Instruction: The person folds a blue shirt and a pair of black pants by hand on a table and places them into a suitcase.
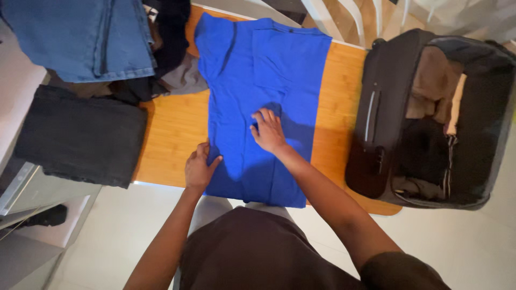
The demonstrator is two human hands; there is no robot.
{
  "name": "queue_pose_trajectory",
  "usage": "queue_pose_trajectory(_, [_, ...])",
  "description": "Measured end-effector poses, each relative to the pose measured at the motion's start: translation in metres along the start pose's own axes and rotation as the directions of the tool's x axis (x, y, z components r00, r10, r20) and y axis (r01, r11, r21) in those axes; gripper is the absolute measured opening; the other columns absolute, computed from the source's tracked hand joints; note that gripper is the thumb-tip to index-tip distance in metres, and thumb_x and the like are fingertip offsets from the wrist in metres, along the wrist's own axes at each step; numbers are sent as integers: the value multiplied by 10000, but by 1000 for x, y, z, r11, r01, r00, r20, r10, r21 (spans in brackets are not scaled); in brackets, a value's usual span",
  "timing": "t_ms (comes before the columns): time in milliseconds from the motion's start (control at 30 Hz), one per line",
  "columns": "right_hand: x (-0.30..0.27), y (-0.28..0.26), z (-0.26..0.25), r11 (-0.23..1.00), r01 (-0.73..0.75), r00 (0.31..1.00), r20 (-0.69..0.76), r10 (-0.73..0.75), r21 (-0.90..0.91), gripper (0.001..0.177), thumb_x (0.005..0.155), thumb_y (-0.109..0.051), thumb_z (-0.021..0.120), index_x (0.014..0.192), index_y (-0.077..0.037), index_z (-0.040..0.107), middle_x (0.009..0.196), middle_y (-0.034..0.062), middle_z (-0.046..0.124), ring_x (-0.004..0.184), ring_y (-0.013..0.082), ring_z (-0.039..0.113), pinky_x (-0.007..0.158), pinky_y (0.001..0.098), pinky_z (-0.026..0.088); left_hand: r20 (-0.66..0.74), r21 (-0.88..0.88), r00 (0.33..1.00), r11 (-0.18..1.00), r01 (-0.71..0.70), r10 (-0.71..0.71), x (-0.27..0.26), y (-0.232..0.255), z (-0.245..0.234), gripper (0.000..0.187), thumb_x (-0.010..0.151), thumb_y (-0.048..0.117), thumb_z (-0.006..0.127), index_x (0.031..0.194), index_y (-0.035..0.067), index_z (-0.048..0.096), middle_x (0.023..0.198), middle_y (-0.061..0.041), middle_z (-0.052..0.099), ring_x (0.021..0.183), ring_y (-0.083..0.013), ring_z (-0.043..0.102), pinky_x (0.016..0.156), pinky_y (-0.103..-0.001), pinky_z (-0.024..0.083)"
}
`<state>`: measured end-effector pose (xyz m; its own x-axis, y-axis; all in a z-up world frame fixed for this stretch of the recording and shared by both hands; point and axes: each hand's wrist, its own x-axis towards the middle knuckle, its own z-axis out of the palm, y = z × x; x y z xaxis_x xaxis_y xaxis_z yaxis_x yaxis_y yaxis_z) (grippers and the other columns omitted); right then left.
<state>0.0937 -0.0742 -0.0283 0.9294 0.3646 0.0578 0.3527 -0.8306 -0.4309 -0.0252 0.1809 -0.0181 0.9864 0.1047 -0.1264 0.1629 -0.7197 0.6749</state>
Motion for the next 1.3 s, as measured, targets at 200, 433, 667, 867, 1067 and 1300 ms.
queue_pose_trajectory(200, [90, -49, 39, 998, -43, 995, 96, 39, 38, 645, 971, -389, 670, 1497, -68, 483, 1524, 219, 379, 1402, 407, 358, 1075, 592, 365, 94, -62, 995, 998, -18, 24, 13, -14, -3, 624, 826, 394, 817, 1291, 93, 529, 1048, -155, 727, 1000, -402, 674, 867, -521, 527])
queue_pose_trajectory(433, [144, -93, 53, 1000, -15, 985, 171, 17, -11, 515, 954, -373, 635, 1429, -183, 580, 1680, 210, 103, 1536, 402, 159, 1164, 602, 312, 173, -45, 985, 999, 0, 8, 15, -22, -8, 677, 854, 385, 777, 1398, 66, 531, 1008, -158, 726, 1016, -372, 678, 887, -488, 531])
queue_pose_trajectory(667, [165, -98, 74, 994, 3, 979, 202, 20, -110, 683, 1005, -407, 582, 1487, 60, 460, 1691, 210, -10, 1565, 369, 63, 1194, 641, 191, 254, -22, 966, 999, -42, 46, 19, -29, -11, 530, 884, 379, 768, 1274, 57, 606, 1083, -143, 706, 1061, -341, 676, 911, -459, 532])
queue_pose_trajectory(867, [183, -107, 85, 983, -20, 989, 141, 46, -185, 735, 1012, -459, 552, 1497, 82, 444, 1699, 178, -47, 1578, 337, 46, 1220, 629, 146, 308, -20, 951, 1000, 18, -11, 25, -19, -19, 555, 873, 366, 766, 1309, 70, 592, 1090, -128, 698, 1057, -327, 675, 911, -450, 530])
queue_pose_trajectory(1067, [198, -115, 75, 957, -86, 986, 117, 122, -278, 759, 1060, -498, 506, 1535, 77, 363, 1714, 149, -37, 1589, 323, 58, 1241, 624, 109, 230, -48, 970, 997, -66, 76, 24, -26, -15, 606, 846, 346, 790, 1330, 46, 580, 1125, -151, 689, 1076, -344, 662, 903, -459, 525])
queue_pose_trajectory(1300, [195, -109, 60, 979, -96, 995, 13, 100, -178, 795, 1052, -474, 510, 1647, -138, 104, 1708, 97, 213, 1558, 339, 228, 1230, 608, 161, 291, -26, 956, 999, -27, 34, 21, -21, -20, 592, 867, 347, 773, 1336, 57, 559, 1093, -147, 696, 1067, -340, 671, 914, -460, 531])
